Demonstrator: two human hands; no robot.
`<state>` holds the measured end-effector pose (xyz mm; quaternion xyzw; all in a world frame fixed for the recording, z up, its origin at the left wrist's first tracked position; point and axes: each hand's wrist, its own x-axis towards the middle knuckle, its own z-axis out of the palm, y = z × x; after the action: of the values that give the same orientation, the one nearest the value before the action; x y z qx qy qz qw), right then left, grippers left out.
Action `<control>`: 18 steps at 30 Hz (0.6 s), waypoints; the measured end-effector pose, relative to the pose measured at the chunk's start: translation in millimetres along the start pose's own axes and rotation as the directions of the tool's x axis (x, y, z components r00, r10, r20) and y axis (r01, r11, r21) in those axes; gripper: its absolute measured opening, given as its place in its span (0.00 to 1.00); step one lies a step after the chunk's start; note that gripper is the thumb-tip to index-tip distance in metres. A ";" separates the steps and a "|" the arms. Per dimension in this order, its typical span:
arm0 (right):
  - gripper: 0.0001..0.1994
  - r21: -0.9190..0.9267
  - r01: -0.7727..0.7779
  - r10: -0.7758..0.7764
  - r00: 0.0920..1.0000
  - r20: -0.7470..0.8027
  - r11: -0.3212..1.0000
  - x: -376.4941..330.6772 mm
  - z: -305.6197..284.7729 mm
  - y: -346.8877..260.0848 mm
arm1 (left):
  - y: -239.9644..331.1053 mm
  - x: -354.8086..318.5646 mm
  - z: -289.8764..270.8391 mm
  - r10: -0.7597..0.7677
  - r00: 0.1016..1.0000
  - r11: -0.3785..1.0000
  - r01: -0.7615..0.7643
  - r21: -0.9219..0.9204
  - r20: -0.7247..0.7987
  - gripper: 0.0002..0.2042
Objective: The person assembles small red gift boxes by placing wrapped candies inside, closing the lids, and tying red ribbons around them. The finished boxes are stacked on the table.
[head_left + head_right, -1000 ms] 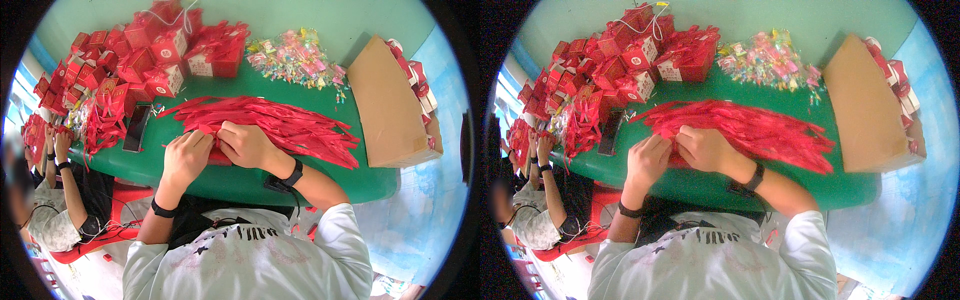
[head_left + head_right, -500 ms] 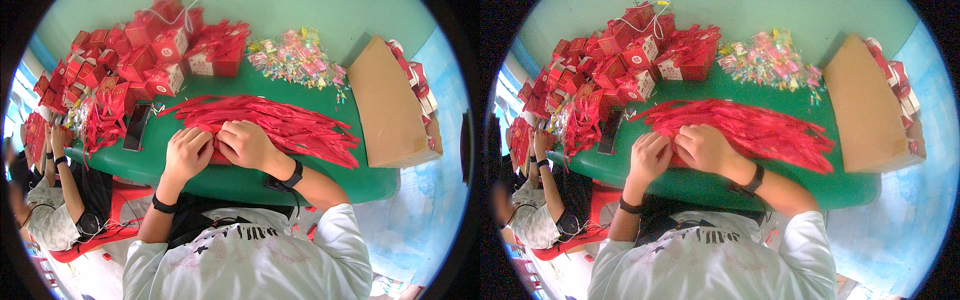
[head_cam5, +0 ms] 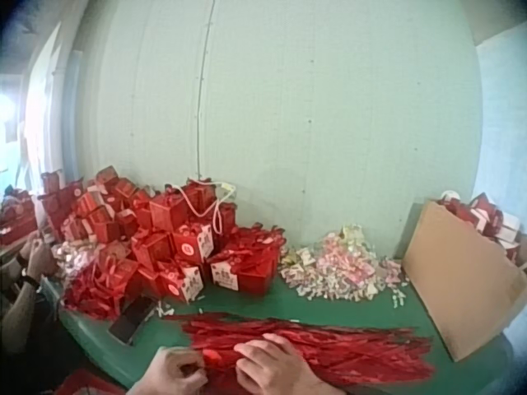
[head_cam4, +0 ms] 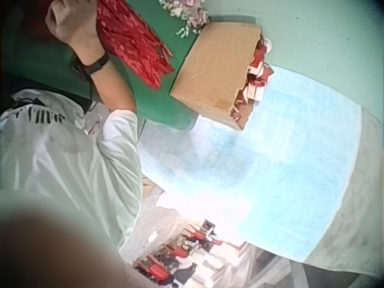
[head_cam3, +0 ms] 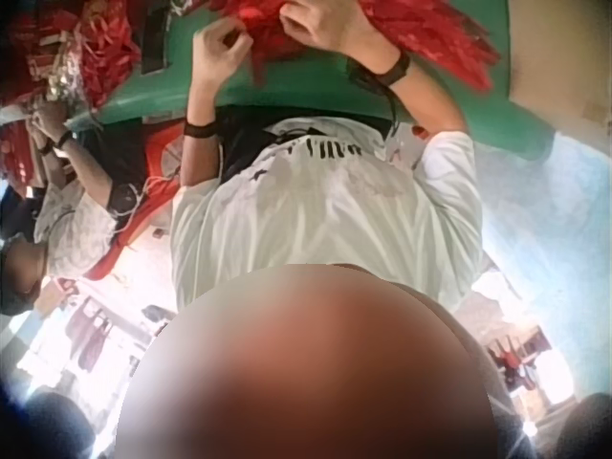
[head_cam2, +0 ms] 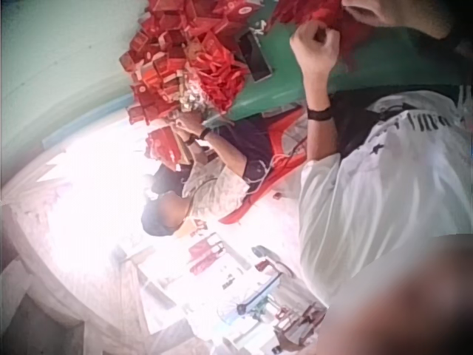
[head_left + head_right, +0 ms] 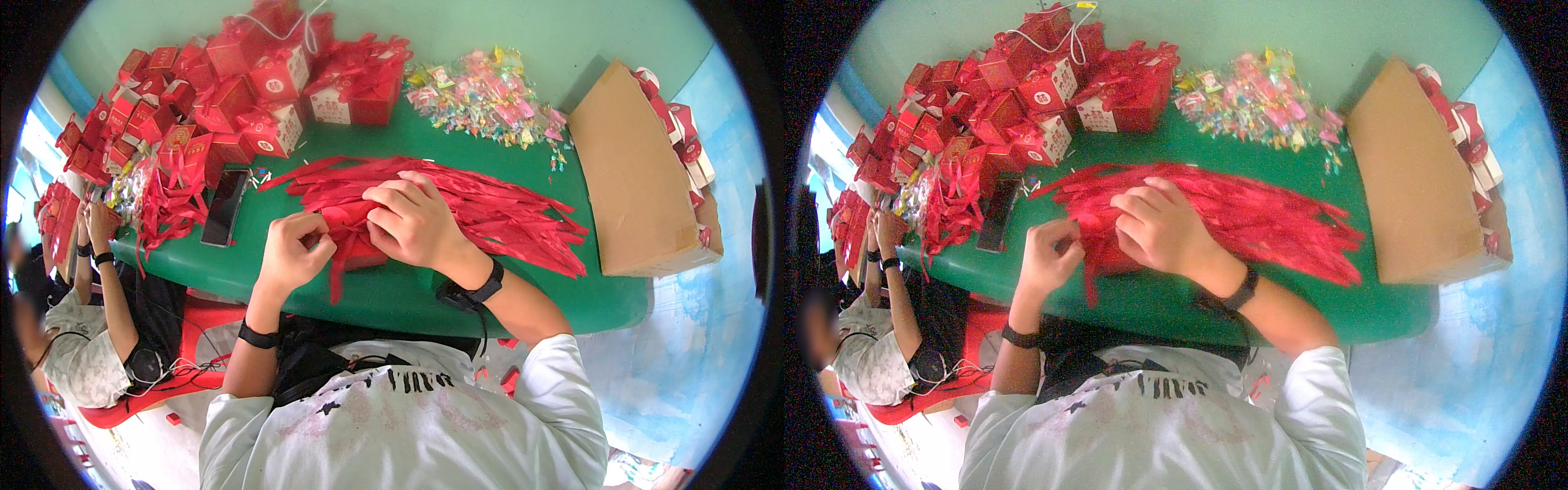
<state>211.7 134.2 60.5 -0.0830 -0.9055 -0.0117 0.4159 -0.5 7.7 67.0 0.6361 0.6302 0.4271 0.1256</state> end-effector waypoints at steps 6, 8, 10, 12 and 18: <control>0.07 -0.025 -0.008 0.009 0.999 0.036 1.000 -0.4 -7.3 16.6 | -2.9 -4.2 -6.0 0.027 1.000 0.996 -0.026 0.080 -0.005 0.05; 0.08 -0.042 0.016 -0.013 0.998 0.070 0.999 -2.2 -10.0 21.4 | -3.4 -6.0 -7.7 0.054 0.999 0.990 -0.054 0.131 0.010 0.05; 0.08 -0.027 0.025 -0.023 0.997 0.069 0.999 -2.2 -10.2 22.6 | -3.6 -8.4 -10.1 0.024 0.998 0.988 -0.031 0.151 0.050 0.04; 0.08 -0.015 0.014 -0.013 0.997 0.075 1.000 -2.0 -10.8 22.1 | -4.5 -10.4 -11.5 0.015 0.998 0.985 -0.025 0.169 0.063 0.04; 0.06 0.189 -0.221 0.211 0.975 0.072 0.957 -5.2 -6.9 18.8 | 19.0 -10.1 -7.0 -0.017 0.998 0.991 0.024 0.132 -0.056 0.09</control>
<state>223.3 151.4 60.2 -0.1404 -0.8980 0.1250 0.3977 9.3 -7.4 80.6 0.6246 0.6669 0.4002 0.0703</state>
